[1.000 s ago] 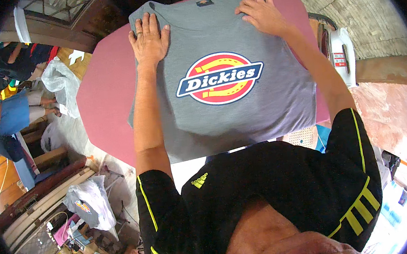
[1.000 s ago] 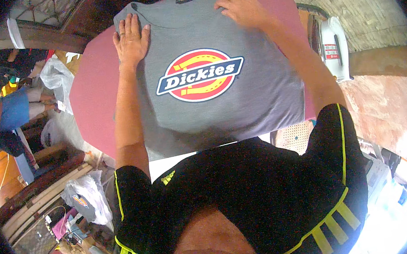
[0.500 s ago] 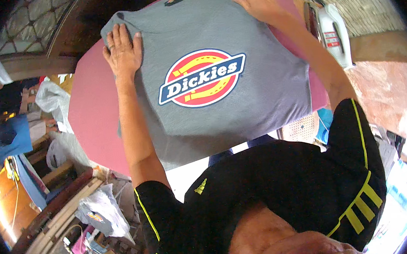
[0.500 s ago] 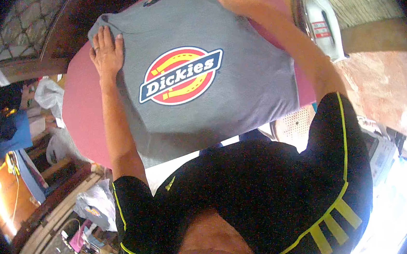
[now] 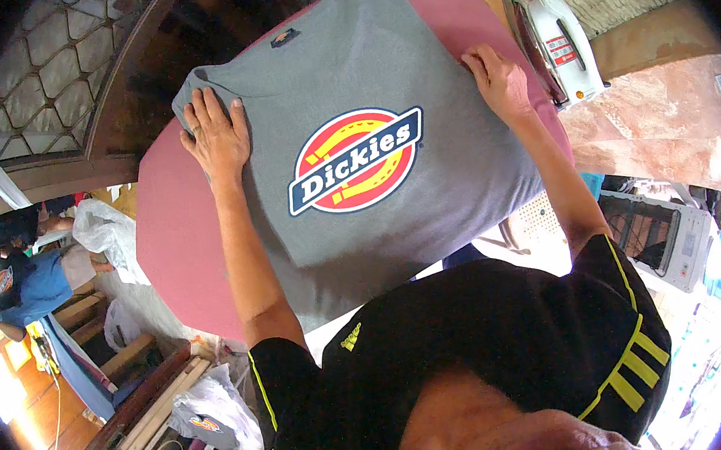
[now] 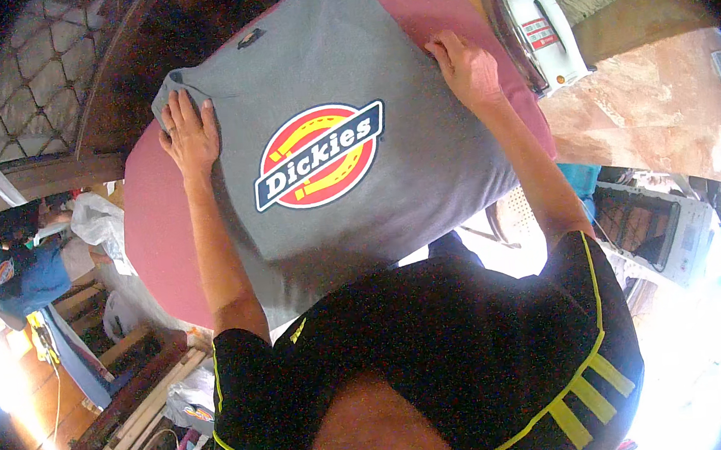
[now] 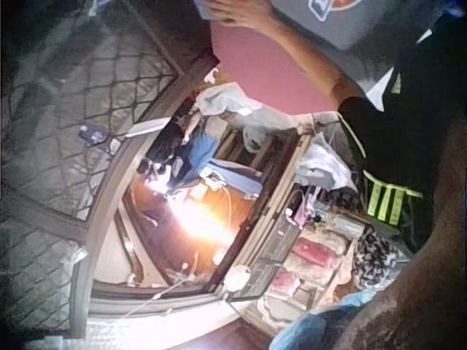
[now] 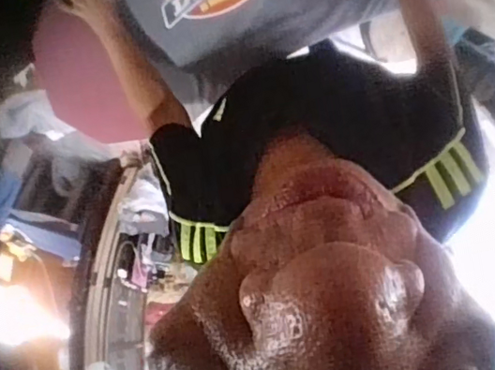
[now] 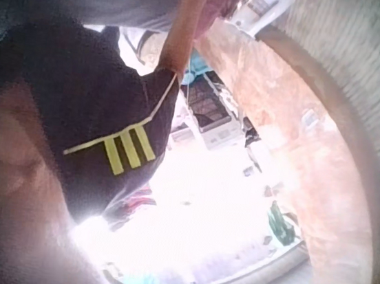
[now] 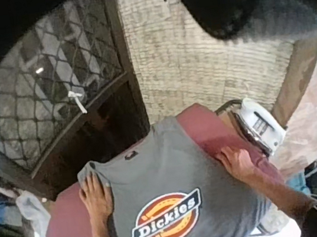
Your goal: The person irons a grey t-shirt with a Dickies logo on a pink ironing board. They smooth the fabric with their hands and use a white electric iron to press the garment, flipping it over to iron both sides.
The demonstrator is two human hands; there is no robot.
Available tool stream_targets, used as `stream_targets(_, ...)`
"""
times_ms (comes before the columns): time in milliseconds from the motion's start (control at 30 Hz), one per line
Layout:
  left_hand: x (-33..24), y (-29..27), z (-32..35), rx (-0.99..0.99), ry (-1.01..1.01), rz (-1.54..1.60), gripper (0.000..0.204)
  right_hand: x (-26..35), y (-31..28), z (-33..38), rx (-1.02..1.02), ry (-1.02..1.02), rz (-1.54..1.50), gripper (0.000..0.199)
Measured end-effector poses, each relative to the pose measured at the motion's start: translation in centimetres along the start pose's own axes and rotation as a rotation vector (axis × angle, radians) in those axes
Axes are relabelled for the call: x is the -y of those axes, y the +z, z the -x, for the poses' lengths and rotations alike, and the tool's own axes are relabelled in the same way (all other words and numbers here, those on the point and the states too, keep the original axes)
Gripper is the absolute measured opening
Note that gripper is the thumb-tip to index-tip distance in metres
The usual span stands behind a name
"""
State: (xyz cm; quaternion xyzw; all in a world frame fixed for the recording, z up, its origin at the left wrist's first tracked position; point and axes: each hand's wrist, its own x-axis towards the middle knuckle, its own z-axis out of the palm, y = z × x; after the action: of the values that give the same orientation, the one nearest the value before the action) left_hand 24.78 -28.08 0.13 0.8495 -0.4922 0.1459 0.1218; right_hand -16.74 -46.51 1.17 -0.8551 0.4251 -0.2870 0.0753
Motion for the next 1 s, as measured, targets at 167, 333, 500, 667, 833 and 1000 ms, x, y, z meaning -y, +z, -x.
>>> stream_targets(167,-0.3,0.3,0.0,0.018,-0.007,0.015,0.063,2.7,4.9,-7.3,-0.189,-0.100,0.014,0.029)
stream_targets(333,-0.4,-0.4,0.0,0.021,-0.006,0.019,0.063,3.9,8.1,-10.9,-0.240,-0.058,0.106,0.027)
stream_targets(500,-0.3,0.1,0.1,-0.004,0.005,0.016,0.064,0.6,8.5,-12.2,-0.169,-0.109,0.044,0.026)
stream_targets(667,-0.1,0.2,-0.2,-0.011,-0.015,0.023,0.062,0.4,8.5,-13.4,-0.095,0.056,-0.021,0.029)
stream_targets(833,1.0,1.0,-4.1,-0.169,-0.015,0.060,0.053,1.6,9.8,-17.4,-0.236,-0.063,0.082,0.043)
stream_targets(1000,6.4,1.9,-8.0,-0.057,-0.036,0.368,0.034,3.1,11.4,-20.6,0.153,0.069,-0.023,0.041)
